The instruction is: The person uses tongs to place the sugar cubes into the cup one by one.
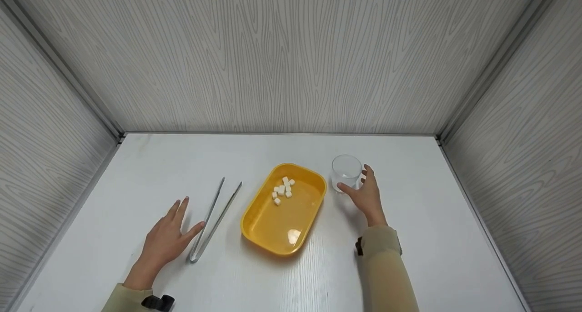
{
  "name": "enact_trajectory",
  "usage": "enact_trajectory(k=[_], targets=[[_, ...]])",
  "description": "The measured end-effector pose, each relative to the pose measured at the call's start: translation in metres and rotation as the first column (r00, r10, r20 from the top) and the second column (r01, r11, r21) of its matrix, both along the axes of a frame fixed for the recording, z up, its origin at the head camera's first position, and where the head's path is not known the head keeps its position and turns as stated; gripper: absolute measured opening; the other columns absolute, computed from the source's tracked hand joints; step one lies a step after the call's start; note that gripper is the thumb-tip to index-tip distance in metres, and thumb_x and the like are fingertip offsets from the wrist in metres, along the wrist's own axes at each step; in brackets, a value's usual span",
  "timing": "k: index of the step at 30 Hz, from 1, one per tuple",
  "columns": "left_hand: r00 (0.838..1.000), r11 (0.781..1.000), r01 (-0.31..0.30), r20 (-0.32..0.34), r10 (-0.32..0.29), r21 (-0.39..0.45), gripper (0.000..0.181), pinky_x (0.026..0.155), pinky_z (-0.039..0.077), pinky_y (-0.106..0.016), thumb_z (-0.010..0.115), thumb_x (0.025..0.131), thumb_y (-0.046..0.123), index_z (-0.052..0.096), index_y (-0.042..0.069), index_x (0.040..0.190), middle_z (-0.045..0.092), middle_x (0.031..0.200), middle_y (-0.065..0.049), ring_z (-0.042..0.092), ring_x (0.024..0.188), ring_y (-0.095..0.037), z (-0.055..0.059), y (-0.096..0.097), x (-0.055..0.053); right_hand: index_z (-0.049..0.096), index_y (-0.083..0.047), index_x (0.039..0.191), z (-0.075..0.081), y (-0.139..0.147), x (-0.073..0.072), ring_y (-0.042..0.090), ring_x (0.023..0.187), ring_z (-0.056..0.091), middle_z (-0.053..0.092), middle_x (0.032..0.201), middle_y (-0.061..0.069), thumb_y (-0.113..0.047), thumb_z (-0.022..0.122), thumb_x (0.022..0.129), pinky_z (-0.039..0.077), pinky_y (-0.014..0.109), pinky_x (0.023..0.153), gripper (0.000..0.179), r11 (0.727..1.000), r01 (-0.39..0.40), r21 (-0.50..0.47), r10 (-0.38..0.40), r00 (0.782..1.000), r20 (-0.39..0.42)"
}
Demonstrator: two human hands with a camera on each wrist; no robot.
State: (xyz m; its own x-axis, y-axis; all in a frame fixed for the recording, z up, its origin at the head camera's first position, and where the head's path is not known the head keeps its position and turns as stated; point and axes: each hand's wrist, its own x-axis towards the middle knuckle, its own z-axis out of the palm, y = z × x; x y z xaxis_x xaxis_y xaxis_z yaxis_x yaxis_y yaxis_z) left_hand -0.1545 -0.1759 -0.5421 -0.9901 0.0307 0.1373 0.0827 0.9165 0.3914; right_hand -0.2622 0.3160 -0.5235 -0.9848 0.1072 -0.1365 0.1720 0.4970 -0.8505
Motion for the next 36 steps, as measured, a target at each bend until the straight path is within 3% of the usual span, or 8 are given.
enact_trajectory(k=[7, 17, 27, 29, 32, 36], targets=[[1.000, 1.000, 0.004, 0.011, -0.004, 0.000, 0.093, 0.102, 0.036, -0.056, 0.053, 0.089, 0.068, 0.027, 0.007, 0.154, 0.034, 0.150, -0.027, 0.048, 0.124, -0.047, -0.002, 0.002, 0.001, -0.001, -0.012, 0.157, -0.002, -0.007, -0.012, 0.040, 0.144, 0.019, 0.010, 0.161, 0.019, -0.039, 0.080, 0.081, 0.026, 0.055, 0.110, 0.115, 0.999, 0.022, -0.042, -0.021, 1.000, 0.013], [1.000, 0.999, -0.011, -0.005, 0.010, -0.049, 0.094, 0.099, 0.039, -0.058, 0.061, 0.087, 0.063, 0.031, 0.002, 0.152, 0.043, 0.142, -0.029, 0.052, 0.119, -0.046, -0.006, 0.009, 0.001, 0.000, -0.013, 0.158, -0.003, -0.017, -0.019, 0.039, 0.146, 0.014, 0.011, 0.161, 0.018, -0.047, 0.082, 0.077, 0.018, 0.057, 0.113, 0.120, 0.998, 0.058, -0.001, -0.058, 0.998, -0.003], [0.999, 0.994, -0.010, 0.037, 0.014, -0.107, 0.096, 0.081, 0.050, -0.051, 0.069, 0.083, 0.060, 0.037, -0.005, 0.146, 0.058, 0.116, -0.024, 0.061, 0.097, -0.037, -0.008, 0.024, -0.002, 0.009, -0.010, 0.156, -0.007, -0.018, -0.020, 0.037, 0.142, 0.026, 0.023, 0.158, 0.016, -0.048, 0.081, 0.078, 0.027, 0.053, 0.110, 0.112, 0.997, 0.079, 0.008, -0.079, 0.997, -0.023], [0.999, 0.994, 0.006, 0.041, -0.001, -0.112, 0.091, 0.077, 0.050, -0.050, 0.071, 0.082, 0.058, 0.045, -0.008, 0.139, 0.060, 0.106, -0.022, 0.061, 0.090, -0.035, -0.009, 0.026, -0.003, 0.010, -0.010, 0.155, -0.006, -0.018, -0.019, 0.038, 0.141, 0.028, 0.025, 0.157, 0.018, -0.046, 0.081, 0.078, 0.028, 0.054, 0.110, 0.111, 0.997, 0.082, 0.008, -0.082, 0.996, -0.020], [0.999, 0.992, 0.026, 0.041, -0.021, -0.125, 0.072, 0.070, 0.049, -0.047, 0.074, 0.081, 0.054, 0.059, -0.009, 0.114, 0.057, 0.087, -0.014, 0.058, 0.077, -0.029, -0.009, 0.028, -0.003, 0.010, -0.010, 0.155, -0.006, -0.018, -0.018, 0.040, 0.139, 0.030, 0.026, 0.156, 0.019, -0.046, 0.081, 0.078, 0.029, 0.054, 0.109, 0.111, 0.997, 0.078, 0.017, -0.078, 0.997, -0.015], [0.999, 0.989, 0.042, 0.034, -0.038, -0.145, 0.054, 0.062, 0.046, -0.042, 0.076, 0.081, 0.050, 0.060, -0.002, 0.084, 0.048, 0.073, -0.007, 0.050, 0.065, -0.023, -0.010, 0.030, -0.003, 0.010, -0.010, 0.155, -0.006, -0.017, -0.015, 0.040, 0.139, 0.030, 0.027, 0.155, 0.020, -0.045, 0.081, 0.079, 0.029, 0.055, 0.109, 0.110, 0.998, 0.070, 0.005, -0.070, 0.997, -0.019]])
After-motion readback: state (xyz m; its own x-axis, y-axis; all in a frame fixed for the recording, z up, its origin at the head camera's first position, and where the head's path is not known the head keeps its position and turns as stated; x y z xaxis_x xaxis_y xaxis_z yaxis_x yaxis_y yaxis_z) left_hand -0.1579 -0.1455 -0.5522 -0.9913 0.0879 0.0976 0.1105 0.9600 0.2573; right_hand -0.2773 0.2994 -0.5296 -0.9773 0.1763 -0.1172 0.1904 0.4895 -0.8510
